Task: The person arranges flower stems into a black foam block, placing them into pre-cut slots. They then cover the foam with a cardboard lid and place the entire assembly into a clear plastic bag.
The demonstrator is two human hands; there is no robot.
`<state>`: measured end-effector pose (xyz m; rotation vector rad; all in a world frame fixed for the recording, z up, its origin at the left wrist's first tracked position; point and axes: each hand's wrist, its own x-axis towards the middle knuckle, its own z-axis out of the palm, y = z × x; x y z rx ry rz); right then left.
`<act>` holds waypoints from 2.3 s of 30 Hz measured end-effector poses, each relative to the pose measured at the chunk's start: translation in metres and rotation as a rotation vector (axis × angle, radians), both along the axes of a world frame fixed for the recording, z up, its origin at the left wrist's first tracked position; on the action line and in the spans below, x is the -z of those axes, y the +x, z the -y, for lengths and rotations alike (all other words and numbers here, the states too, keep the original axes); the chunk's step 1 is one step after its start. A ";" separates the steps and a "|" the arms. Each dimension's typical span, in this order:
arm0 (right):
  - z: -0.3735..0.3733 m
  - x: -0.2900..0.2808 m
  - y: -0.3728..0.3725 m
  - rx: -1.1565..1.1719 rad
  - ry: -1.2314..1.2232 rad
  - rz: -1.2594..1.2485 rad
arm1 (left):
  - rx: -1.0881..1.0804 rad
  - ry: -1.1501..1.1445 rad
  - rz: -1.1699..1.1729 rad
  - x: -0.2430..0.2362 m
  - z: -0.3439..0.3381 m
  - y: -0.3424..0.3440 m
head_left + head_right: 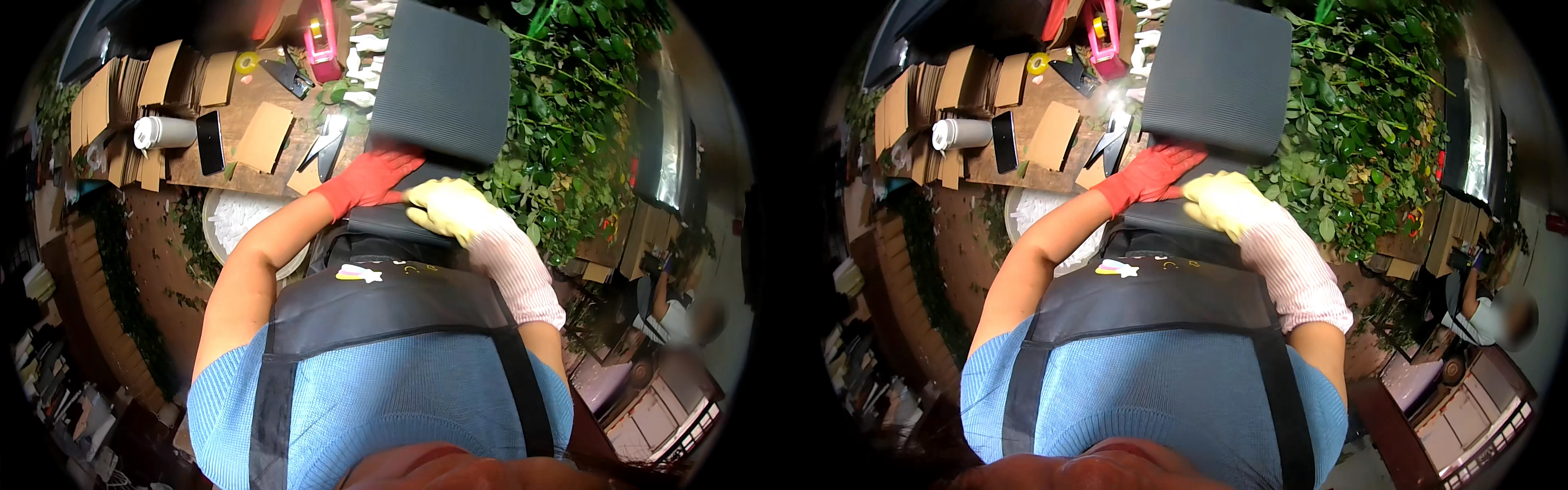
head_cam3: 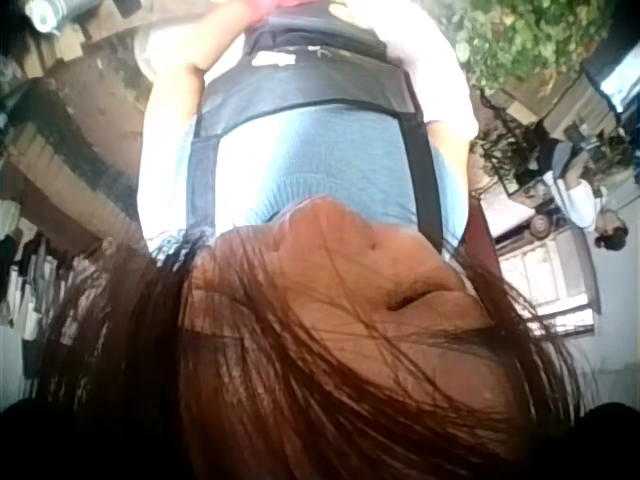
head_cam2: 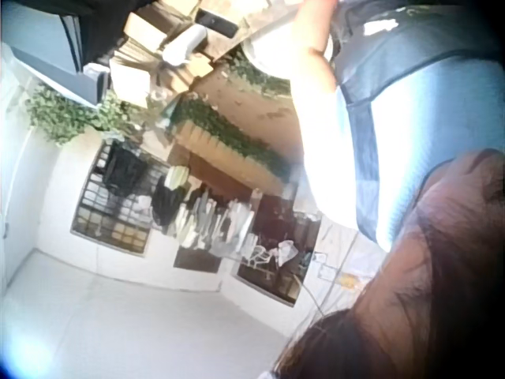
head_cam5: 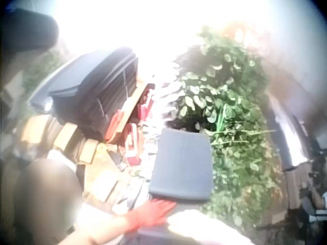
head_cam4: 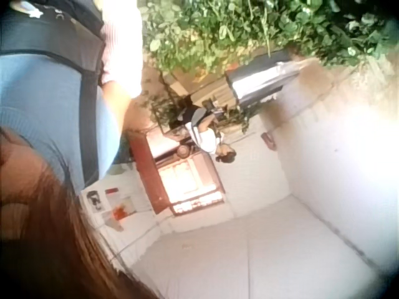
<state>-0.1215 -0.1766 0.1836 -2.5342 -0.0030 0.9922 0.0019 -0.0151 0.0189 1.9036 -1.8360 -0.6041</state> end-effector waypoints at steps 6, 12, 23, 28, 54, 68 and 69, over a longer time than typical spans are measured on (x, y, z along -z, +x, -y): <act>-0.009 -0.009 0.055 0.183 -0.254 0.729 | 0.094 0.162 -0.201 0.002 0.005 0.006; -0.005 0.006 0.105 -0.042 -0.317 0.293 | 0.070 0.055 0.015 0.010 0.005 0.000; -0.160 0.146 0.227 -0.458 -0.202 1.217 | -0.106 -0.157 -0.476 0.034 0.001 -0.011; -0.151 0.150 0.216 -0.530 -0.174 0.847 | -0.118 -0.160 -0.501 0.028 0.001 -0.008; 0.017 0.110 -0.003 0.902 0.574 -0.273 | 0.227 -0.110 0.303 0.008 -0.026 0.051; 0.001 0.096 0.016 0.291 -0.178 -0.173 | 0.228 -0.114 0.136 -0.011 -0.001 0.029; -0.002 0.100 0.018 0.244 -0.165 -0.203 | 0.228 -0.096 0.142 -0.009 -0.003 0.029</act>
